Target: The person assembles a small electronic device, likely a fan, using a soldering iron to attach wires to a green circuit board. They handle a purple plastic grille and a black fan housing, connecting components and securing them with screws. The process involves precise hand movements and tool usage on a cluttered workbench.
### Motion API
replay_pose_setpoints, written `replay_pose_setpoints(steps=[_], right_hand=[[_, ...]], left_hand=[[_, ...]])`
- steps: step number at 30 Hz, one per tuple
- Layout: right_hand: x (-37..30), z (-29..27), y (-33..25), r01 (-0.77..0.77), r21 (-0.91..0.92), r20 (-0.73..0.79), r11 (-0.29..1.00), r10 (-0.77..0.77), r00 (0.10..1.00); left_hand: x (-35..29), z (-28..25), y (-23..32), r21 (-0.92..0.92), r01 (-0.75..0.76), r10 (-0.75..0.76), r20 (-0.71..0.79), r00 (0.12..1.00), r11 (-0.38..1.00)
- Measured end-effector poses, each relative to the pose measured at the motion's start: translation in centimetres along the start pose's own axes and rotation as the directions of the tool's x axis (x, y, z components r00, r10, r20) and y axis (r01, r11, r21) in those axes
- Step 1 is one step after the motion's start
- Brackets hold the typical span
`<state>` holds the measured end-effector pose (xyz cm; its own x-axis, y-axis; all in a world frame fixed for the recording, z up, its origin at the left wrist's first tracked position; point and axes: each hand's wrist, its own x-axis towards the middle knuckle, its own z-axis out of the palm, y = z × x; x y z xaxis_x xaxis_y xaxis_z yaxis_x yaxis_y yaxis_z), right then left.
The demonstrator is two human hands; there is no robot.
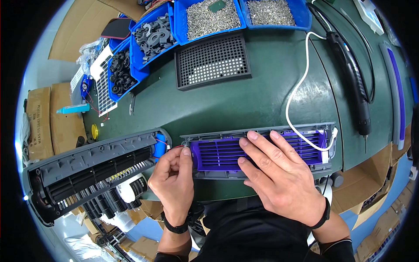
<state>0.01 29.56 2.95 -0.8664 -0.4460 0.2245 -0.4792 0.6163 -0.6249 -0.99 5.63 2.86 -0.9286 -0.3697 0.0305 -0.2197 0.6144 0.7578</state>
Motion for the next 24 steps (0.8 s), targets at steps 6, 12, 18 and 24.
replay_pose_setpoints(steps=[6,12,18,24], right_hand=[[0.0,0.0,0.1,0.005,0.016,-0.006,1.000,-0.005,1.000],[-0.1,0.1,0.2,0.015,0.021,-0.019,1.000,-0.015,1.000],[0.0,0.1,0.1,0.005,0.020,-0.023,1.000,-0.004,1.000],[0.0,0.1,0.0,0.007,0.016,-0.019,1.000,-0.006,1.000]], left_hand=[[-0.1,-0.2,-0.2,-0.002,-0.021,0.021,0.045,0.999,1.000],[-0.3,0.1,-0.7,0.035,-0.069,0.068,0.016,0.998,0.997],[-0.3,-0.1,-1.2,0.057,-0.069,0.068,0.004,0.998,0.996],[-0.2,-0.4,-1.2,0.019,-0.027,0.027,0.020,0.999,0.999]])
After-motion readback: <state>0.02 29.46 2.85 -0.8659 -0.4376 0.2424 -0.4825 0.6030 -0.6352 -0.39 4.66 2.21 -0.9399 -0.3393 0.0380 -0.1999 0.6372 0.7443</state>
